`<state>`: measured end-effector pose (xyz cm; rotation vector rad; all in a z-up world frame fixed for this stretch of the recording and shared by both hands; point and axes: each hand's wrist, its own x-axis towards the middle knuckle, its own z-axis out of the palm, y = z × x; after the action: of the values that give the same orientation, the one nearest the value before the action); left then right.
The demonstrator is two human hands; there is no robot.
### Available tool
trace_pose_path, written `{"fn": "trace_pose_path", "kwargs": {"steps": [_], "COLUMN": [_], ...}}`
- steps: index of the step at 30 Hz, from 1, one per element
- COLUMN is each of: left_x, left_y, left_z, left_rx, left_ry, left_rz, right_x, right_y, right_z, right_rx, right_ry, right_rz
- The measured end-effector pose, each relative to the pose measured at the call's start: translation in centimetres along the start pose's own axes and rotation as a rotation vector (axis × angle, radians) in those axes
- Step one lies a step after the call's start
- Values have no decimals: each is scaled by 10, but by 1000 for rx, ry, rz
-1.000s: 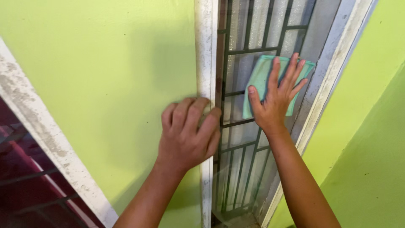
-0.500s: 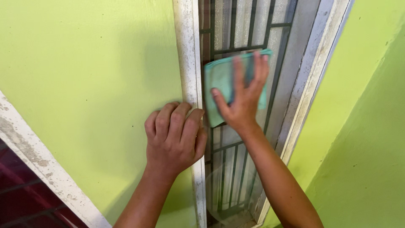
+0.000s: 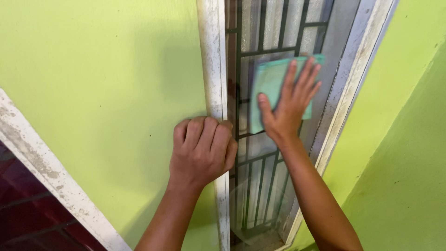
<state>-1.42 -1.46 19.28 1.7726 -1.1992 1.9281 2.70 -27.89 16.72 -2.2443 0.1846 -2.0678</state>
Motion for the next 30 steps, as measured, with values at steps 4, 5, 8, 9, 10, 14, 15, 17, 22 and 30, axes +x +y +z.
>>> {"fn": "trace_pose_path", "kwargs": {"steps": [4,5,8,9,10,14,15,17,22,30], "left_x": [-1,-1,-1,-1,-2,-3,-3,-3,-2,0], "left_y": [0,-1,-2,-2,-3,-3,-3,-3,-2,-3], "left_z": [-3,-4,-6,-6,-6,-1,0,0,-2,-5], "left_rx": [-33,-49,-88,-96,-105,-84,-78,-70,-20,-33], "left_ry": [15,14,18,23,27,38,42,48,37,26], "left_rz": [5,2,-3,-1,2,1,0,-1,-1,1], "right_x": [-2,-3,0,0,3,6,5,2,-9,-39], "right_y": [-53,-59,-50,-40,-27,30,40,53,45,-43], "right_z": [2,-1,-7,-6,-4,-8,-13,-22,-8,2], "right_rx": [19,33,59,44,29,93,109,142,46,29], "right_ry": [-73,-102,-107,-92,-77,3,-11,-38,-18,-32], "right_rz": [-39,-23,-69,-72,-75,-37,-19,15,52,-114]}}
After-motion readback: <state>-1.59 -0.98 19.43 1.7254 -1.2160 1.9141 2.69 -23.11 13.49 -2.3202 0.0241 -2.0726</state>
